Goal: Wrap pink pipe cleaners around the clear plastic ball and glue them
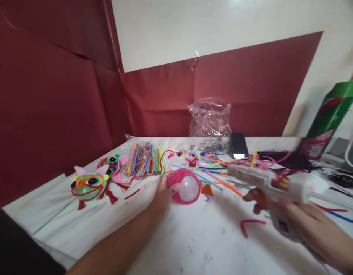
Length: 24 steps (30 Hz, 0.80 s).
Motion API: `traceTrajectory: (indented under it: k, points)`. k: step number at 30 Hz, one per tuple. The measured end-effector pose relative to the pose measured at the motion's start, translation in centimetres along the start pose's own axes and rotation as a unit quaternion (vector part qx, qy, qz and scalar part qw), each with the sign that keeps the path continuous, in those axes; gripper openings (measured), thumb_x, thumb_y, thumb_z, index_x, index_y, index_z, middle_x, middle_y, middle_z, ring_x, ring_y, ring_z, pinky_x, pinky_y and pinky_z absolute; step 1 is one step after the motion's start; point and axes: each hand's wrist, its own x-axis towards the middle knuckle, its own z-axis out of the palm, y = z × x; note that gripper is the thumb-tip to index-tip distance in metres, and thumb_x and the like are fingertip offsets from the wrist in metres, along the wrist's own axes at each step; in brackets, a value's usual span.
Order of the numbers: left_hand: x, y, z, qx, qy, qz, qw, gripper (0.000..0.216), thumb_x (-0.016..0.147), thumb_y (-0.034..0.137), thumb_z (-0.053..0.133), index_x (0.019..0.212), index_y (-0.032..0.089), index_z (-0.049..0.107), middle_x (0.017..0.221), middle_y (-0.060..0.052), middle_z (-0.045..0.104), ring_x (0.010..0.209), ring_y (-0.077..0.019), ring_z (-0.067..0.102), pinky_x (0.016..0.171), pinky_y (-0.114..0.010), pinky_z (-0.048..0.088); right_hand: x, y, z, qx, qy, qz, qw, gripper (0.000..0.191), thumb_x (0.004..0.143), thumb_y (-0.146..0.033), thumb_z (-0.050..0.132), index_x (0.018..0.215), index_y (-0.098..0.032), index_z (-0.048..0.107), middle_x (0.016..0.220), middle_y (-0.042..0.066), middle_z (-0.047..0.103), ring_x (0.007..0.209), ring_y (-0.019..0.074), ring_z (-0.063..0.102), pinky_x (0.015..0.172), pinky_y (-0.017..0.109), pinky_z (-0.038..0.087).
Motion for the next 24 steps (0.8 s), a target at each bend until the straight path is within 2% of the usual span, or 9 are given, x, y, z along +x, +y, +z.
traceTrajectory:
  k: [1, 2, 4, 7, 12, 17, 24]
  points:
    - [0.0, 0.0, -0.1, 0.006, -0.002, 0.0, 1.0, 0.048, 0.063, 0.022, 0.069, 0.107, 0.021, 0.05, 0.098, -0.003, 0.064, 0.085, -0.0182, 0.06, 0.076, -0.03, 0.045, -0.1, -1.5, 0.9, 0.033, -0.06, 0.015, 0.998, 0.048, 0.08, -0.056, 0.038, 0.075, -0.028, 0.077, 0.08, 0.01, 0.075, 0.055, 0.0244, 0.067, 0.044, 0.032, 0.053]
    - [0.1, -0.1, -0.2, 0.012, -0.004, -0.001, 1.0, 0.048, 0.063, 0.021, 0.069, 0.107, 0.021, 0.049, 0.097, -0.003, 0.064, 0.084, -0.0183, 0.06, 0.075, -0.03, 0.045, -0.3, -2.5, 1.8, 0.054, -0.085, 0.014, 0.995, 0.05, 0.08, -0.058, 0.037, 0.078, -0.028, 0.076, 0.082, 0.01, 0.075, 0.057, 0.025, 0.067, 0.044, 0.033, 0.054]
    - [0.2, -0.2, -0.4, 0.024, -0.011, 0.001, 1.0, 0.05, 0.063, 0.02, 0.068, 0.108, 0.021, 0.048, 0.098, -0.003, 0.064, 0.085, -0.019, 0.06, 0.074, -0.03, 0.045, -0.9, -3.0, 3.5, 0.069, -0.127, -0.004, 0.989, 0.049, 0.081, -0.06, 0.037, 0.086, -0.029, 0.074, 0.088, 0.008, 0.074, 0.072, 0.0268, 0.069, 0.055, 0.035, 0.058]
    - [0.6, -0.6, -0.9, 0.047, -0.032, 0.001, 0.998, 0.054, 0.061, 0.02, 0.069, 0.11, 0.021, 0.047, 0.1, -0.005, 0.063, 0.088, -0.0215, 0.06, 0.077, -0.032, 0.045, -2.3, -1.2, 5.4, 0.055, -0.133, -0.029, 0.989, 0.048, 0.083, -0.06, 0.037, 0.09, -0.029, 0.072, 0.093, 0.007, 0.074, 0.091, 0.0275, 0.068, 0.072, 0.037, 0.058]
    - [1.0, -1.4, -1.1, 0.088, -0.016, -0.011, 0.996, 0.066, 0.057, 0.021, 0.072, 0.118, 0.023, 0.048, 0.12, -0.008, 0.055, 0.103, -0.0251, 0.056, 0.085, -0.035, 0.044, -3.4, 1.5, 6.5, 0.038, -0.128, -0.013, 0.991, 0.051, 0.085, -0.061, 0.033, 0.088, -0.029, 0.072, 0.095, 0.006, 0.074, 0.088, 0.0264, 0.069, 0.077, 0.038, 0.057]
    - [0.9, -1.6, -0.7, 0.099, -0.03, -0.033, 0.994, 0.067, 0.055, 0.025, 0.076, 0.116, 0.022, 0.05, 0.114, -0.007, 0.058, 0.102, -0.0255, 0.057, 0.084, -0.033, 0.044, -3.1, 1.1, 6.4, 0.042, -0.136, -0.026, 0.989, 0.057, 0.084, -0.065, 0.03, 0.086, -0.027, 0.073, 0.092, 0.008, 0.075, 0.085, 0.0258, 0.07, 0.076, 0.036, 0.057]
    - [0.8, -1.4, -0.4, 0.081, -0.065, -0.039, 0.994, 0.069, 0.056, 0.024, 0.077, 0.118, 0.022, 0.047, 0.114, -0.008, 0.059, 0.103, -0.0267, 0.057, 0.085, -0.035, 0.045, -2.8, 0.9, 6.3, 0.031, -0.155, -0.002, 0.987, 0.06, 0.082, -0.067, 0.028, 0.084, -0.028, 0.073, 0.089, 0.009, 0.074, 0.085, 0.0295, 0.069, 0.078, 0.046, 0.056]
